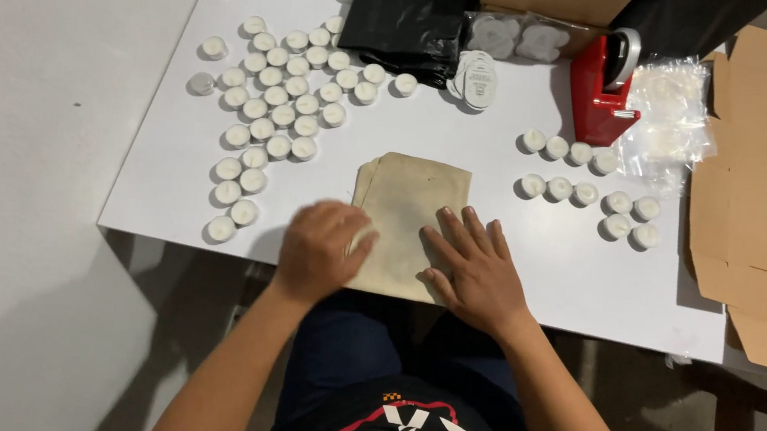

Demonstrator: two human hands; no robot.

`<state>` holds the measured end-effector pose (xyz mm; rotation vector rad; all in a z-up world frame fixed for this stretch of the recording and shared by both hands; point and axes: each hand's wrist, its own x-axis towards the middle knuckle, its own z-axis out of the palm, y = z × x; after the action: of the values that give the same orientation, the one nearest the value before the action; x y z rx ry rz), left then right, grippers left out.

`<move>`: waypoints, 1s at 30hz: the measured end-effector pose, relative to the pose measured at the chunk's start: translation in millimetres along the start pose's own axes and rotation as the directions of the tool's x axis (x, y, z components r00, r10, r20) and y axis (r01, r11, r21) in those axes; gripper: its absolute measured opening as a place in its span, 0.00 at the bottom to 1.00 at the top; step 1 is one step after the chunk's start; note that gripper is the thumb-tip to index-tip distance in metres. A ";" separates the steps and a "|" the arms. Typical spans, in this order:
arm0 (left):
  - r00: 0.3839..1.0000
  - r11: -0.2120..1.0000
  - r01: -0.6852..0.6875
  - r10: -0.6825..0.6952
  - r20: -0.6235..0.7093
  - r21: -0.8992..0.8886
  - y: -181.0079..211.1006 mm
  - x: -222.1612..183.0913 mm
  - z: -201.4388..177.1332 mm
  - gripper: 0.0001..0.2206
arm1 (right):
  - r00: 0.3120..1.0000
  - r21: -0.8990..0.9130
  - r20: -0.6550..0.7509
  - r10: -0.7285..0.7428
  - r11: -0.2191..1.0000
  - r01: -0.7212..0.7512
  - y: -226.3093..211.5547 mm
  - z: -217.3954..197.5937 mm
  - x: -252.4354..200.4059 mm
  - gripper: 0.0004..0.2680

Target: The person is cleaning small tea light candles by rubbing them against a cloth on a production table.

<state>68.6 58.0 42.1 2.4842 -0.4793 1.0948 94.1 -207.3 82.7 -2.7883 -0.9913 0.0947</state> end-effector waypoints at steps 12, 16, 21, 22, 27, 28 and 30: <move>0.973 0.876 0.130 -0.203 0.111 0.465 -61.9 13.0 -8.3 0.11 | 1.000 -0.031 -0.007 0.023 0.999 -0.024 3.9 10.2 -0.9 0.22; 0.972 0.917 0.076 -0.156 0.175 0.391 -63.0 19.5 -8.8 0.08 | 1.000 -0.024 -0.014 0.026 0.999 -0.026 3.1 7.7 -0.4 0.22; 0.964 0.950 0.078 -0.149 0.220 0.304 -80.0 8.8 15.4 0.08 | 1.000 0.002 -0.018 0.018 1.000 -0.018 5.3 11.7 -1.4 0.22; 0.965 0.956 0.062 -0.131 0.229 0.287 -79.3 10.7 15.0 0.08 | 0.999 0.004 -0.022 0.042 0.999 -0.042 5.0 12.2 -2.2 0.22; 0.975 0.982 0.179 -0.185 0.122 0.060 -64.9 21.2 4.5 0.09 | 0.999 0.046 -0.037 0.020 0.999 -0.018 -1.3 2.8 -2.8 0.21; 0.976 0.984 0.171 -0.176 0.127 0.049 -52.1 25.6 3.1 0.09 | 0.999 0.046 -0.038 0.035 0.998 -0.033 -1.3 2.9 -3.7 0.21; 0.977 0.960 0.197 -0.176 0.120 -0.199 -27.4 34.8 -0.6 0.10 | 0.998 0.042 -0.058 0.015 0.999 -0.012 -1.0 2.1 -3.9 0.21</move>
<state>102.9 76.7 63.1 2.3508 -0.3595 0.8048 90.2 -208.7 80.9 -2.7434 -0.9462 0.0358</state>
